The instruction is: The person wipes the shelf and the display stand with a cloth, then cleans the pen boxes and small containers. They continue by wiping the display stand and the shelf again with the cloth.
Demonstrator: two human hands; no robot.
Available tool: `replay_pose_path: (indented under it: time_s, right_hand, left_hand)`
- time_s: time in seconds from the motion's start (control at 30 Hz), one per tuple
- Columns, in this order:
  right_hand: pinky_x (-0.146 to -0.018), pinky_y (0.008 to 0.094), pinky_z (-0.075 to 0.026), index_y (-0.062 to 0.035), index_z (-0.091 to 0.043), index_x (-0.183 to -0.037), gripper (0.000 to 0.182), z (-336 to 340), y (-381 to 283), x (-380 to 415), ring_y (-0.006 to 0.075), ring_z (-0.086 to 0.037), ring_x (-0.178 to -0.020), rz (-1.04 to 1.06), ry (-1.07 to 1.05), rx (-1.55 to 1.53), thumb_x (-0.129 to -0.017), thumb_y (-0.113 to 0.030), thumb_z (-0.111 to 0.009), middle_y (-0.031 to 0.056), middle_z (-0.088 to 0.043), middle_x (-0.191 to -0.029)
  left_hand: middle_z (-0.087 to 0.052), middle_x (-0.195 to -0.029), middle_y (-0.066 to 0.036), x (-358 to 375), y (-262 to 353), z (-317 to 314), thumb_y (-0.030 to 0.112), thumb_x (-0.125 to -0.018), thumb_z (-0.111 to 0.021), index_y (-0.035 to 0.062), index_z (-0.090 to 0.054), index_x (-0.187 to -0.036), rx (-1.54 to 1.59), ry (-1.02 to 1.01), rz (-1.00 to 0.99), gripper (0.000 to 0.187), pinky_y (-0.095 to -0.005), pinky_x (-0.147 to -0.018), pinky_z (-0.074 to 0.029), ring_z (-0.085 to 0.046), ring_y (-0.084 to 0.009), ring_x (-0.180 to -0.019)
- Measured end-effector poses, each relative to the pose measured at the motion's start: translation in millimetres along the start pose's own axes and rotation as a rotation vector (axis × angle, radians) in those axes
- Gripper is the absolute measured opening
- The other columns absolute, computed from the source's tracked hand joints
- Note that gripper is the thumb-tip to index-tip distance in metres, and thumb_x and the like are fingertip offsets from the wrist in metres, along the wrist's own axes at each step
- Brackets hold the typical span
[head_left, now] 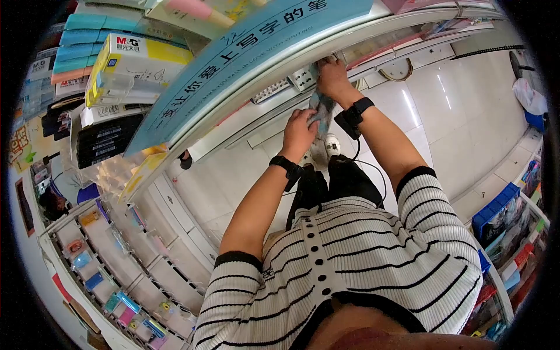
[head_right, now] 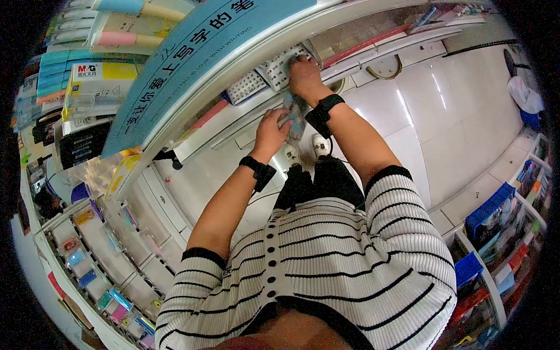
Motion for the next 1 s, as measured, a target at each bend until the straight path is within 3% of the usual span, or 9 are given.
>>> replay_pose_path:
  time_s: [0.17,0.3,0.37,0.43,0.57,0.67,0.77,0.93,1.0]
  right_hand:
    - [-0.097,0.0482,-0.046,-0.0018,-0.060,-0.122,0.043,-32.0,10.6,-16.2,0.0397,-0.052,-0.115,-0.056,0.433,0.103,-0.079,-0.009,-0.061,0.0175,-0.058,-0.123]
    - [-0.095,0.0488,-0.047,-0.0024,-0.060,-0.122,0.046,-8.2,-12.0,4.5,0.0403,-0.053,-0.112,-0.078,0.244,0.074,-0.077,-0.008,-0.061,0.0168,-0.057,-0.126]
    - [-0.093,0.0481,-0.048,-0.0028,-0.058,-0.125,0.051,-31.2,-1.3,8.1,0.0420,-0.054,-0.110,0.149,0.174,-0.010,-0.075,-0.008,-0.062,0.0189,-0.056,-0.128]
    - [-0.091,0.0472,-0.049,-0.0011,-0.058,-0.124,0.050,-19.8,-14.9,32.0,0.0429,-0.056,-0.105,0.268,0.226,-0.026,-0.076,-0.009,-0.063,0.0199,-0.056,-0.128]
    - [-0.101,0.0462,-0.043,0.0014,-0.053,-0.132,0.062,-11.3,-48.4,66.2,0.0445,-0.051,-0.117,0.168,0.190,-0.225,-0.071,-0.004,-0.067,0.0243,-0.054,-0.133]
    - [-0.105,0.0465,-0.041,0.0005,-0.051,-0.134,0.065,-27.4,-68.8,63.5,0.0432,-0.051,-0.119,0.324,0.191,-0.338,-0.071,-0.004,-0.067,0.0253,-0.052,-0.135]
    - [-0.106,0.0457,-0.038,0.0039,-0.054,-0.128,0.051,-28.9,-97.2,51.9,0.0369,-0.051,-0.123,0.350,0.236,-0.299,-0.080,-0.009,-0.063,0.0254,-0.058,-0.127]
    - [-0.099,0.0462,-0.043,0.0033,-0.057,-0.123,0.045,-63.7,-121.1,-0.5,0.0391,-0.054,-0.112,0.197,0.235,0.078,-0.081,-0.012,-0.059,0.0232,-0.059,-0.120]
    - [-0.097,0.0452,-0.045,0.0024,-0.057,-0.124,0.046,-71.0,-134.6,-6.8,0.0382,-0.053,-0.113,0.070,0.233,0.019,-0.081,-0.012,-0.059,0.0225,-0.059,-0.120]
  left_hand:
    - [-0.061,-0.110,-0.020,-16.2,12.4,3.5,0.015,-0.087,-0.068,0.0047,-0.062,-0.114,-0.023,0.129,-0.043,0.030,-0.0441,-0.089,-0.048,-0.058,-0.0390,-0.105]
    - [-0.060,-0.109,-0.019,-6.0,1.7,-0.8,0.015,-0.086,-0.068,0.0054,-0.063,-0.114,-0.016,0.031,0.023,0.031,-0.0431,-0.085,-0.049,-0.060,-0.0383,-0.099]
    - [-0.061,-0.107,-0.018,9.0,-6.2,-3.1,0.015,-0.086,-0.069,0.0059,-0.063,-0.115,-0.001,0.016,-0.073,0.031,-0.0426,-0.083,-0.050,-0.061,-0.0383,-0.095]
    - [-0.061,-0.107,-0.018,23.8,-3.0,4.1,0.015,-0.085,-0.070,0.0055,-0.063,-0.115,0.003,-0.060,0.033,0.032,-0.0418,-0.083,-0.051,-0.062,-0.0373,-0.095]
    - [-0.062,-0.108,-0.017,56.6,-15.0,11.9,0.015,-0.084,-0.071,0.0044,-0.064,-0.113,0.018,-0.072,0.011,0.032,-0.0405,-0.083,-0.051,-0.062,-0.0358,-0.098]
    - [-0.062,-0.106,-0.018,71.2,-35.7,17.8,0.015,-0.083,-0.072,0.0044,-0.063,-0.112,0.075,-0.052,0.037,0.032,-0.0409,-0.083,-0.051,-0.062,-0.0367,-0.097]
    - [-0.062,-0.105,-0.018,78.1,-51.0,33.9,0.014,-0.083,-0.072,0.0043,-0.063,-0.113,0.030,0.019,0.060,0.033,-0.0408,-0.084,-0.051,-0.062,-0.0372,-0.098]
    - [-0.062,-0.105,-0.020,64.7,-71.4,65.6,0.013,-0.083,-0.071,0.0031,-0.063,-0.113,0.013,0.162,0.075,0.032,-0.0417,-0.086,-0.050,-0.061,-0.0379,-0.098]
    - [-0.062,-0.104,-0.021,56.9,-84.7,73.1,0.012,-0.084,-0.069,0.0021,-0.063,-0.112,-0.020,0.218,0.042,0.031,-0.0419,-0.087,-0.049,-0.061,-0.0386,-0.098]
Point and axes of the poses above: each hand's wrist, its own x-axis away from the middle knuckle, its own z-axis out of the back of the hand, y = z × x, the point moved 2 cm from there along -x, towards the middle knuckle
